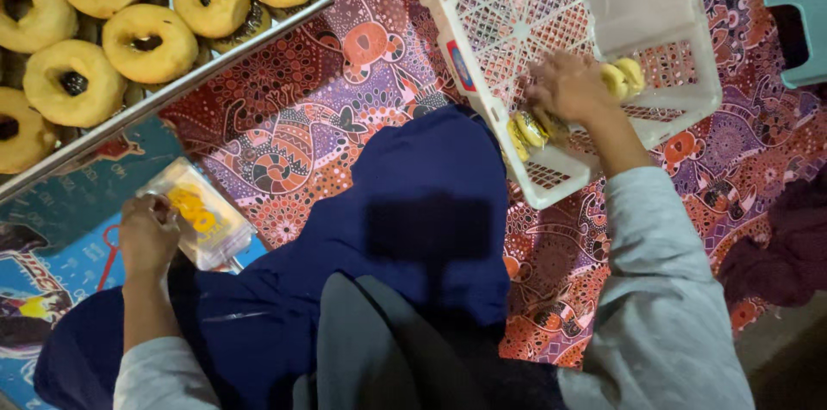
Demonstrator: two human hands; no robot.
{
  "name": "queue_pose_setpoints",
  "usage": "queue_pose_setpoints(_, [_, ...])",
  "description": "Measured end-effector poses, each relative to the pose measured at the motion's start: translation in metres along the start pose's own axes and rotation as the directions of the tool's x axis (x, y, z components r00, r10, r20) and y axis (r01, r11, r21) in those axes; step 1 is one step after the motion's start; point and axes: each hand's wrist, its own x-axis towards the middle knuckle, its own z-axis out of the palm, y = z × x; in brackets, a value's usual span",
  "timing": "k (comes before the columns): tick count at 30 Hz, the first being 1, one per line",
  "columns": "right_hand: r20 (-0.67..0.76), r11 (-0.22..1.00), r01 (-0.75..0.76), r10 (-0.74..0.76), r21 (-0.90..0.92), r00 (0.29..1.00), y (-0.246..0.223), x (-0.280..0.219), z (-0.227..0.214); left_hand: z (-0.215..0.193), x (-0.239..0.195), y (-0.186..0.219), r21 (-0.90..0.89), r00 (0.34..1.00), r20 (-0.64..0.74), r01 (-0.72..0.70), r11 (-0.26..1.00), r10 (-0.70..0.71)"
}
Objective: The person sits on a patterned mat and repeatedly picks donuts from a metal tray, places each into a small clear plastic bag, and sets the sealed bag into a white plastic crate. The process continues with donuts of different toppings, including some with dark sprinkles.
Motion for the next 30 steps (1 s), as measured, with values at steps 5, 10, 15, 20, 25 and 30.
queue_pose_setpoints(5, [0.399, 0.989, -0.049, 0.101, -0.138, 0.911, -0.007, -0.002, -0.018, -0.002, -0.003, 0.0, -0.073, 0.999, -0.034, 0.039, 0.997, -0.041])
queue_pose_setpoints(10, [-0.01, 0.997, -0.039, 0.039, -0.059, 0.999, -0.006, -0.024, 0.01, 0.0, -0.003, 0.011, -0.059, 0.999, -0.054, 0.001, 0.998, -0.004])
queue_pose_setpoints(15, [-0.008, 0.977, -0.087, 0.091, 0.193, 0.996, 0.004, -0.006, 0.028, -0.018, -0.008, 0.015, -0.144, 0.999, -0.04, 0.005, 0.99, -0.011])
queue_pose_setpoints(20, [-0.342, 0.906, -0.34, 0.412, 0.252, 0.844, 0.078, -0.003, -0.001, -0.033, -0.013, 0.031, -0.178, 0.995, -0.007, 0.094, 0.98, -0.097])
queue_pose_setpoints(25, [0.077, 0.869, -0.007, 0.053, -0.495, 0.996, 0.081, -0.004, -0.004, -0.042, -0.008, 0.051, -0.254, 0.995, -0.024, 0.083, 0.964, -0.092])
queue_pose_setpoints(30, [0.201, 0.951, -0.266, 0.295, -0.159, 0.934, 0.063, -0.03, -0.003, -0.046, -0.009, 0.061, -0.207, 0.993, -0.116, -0.01, 0.978, -0.015])
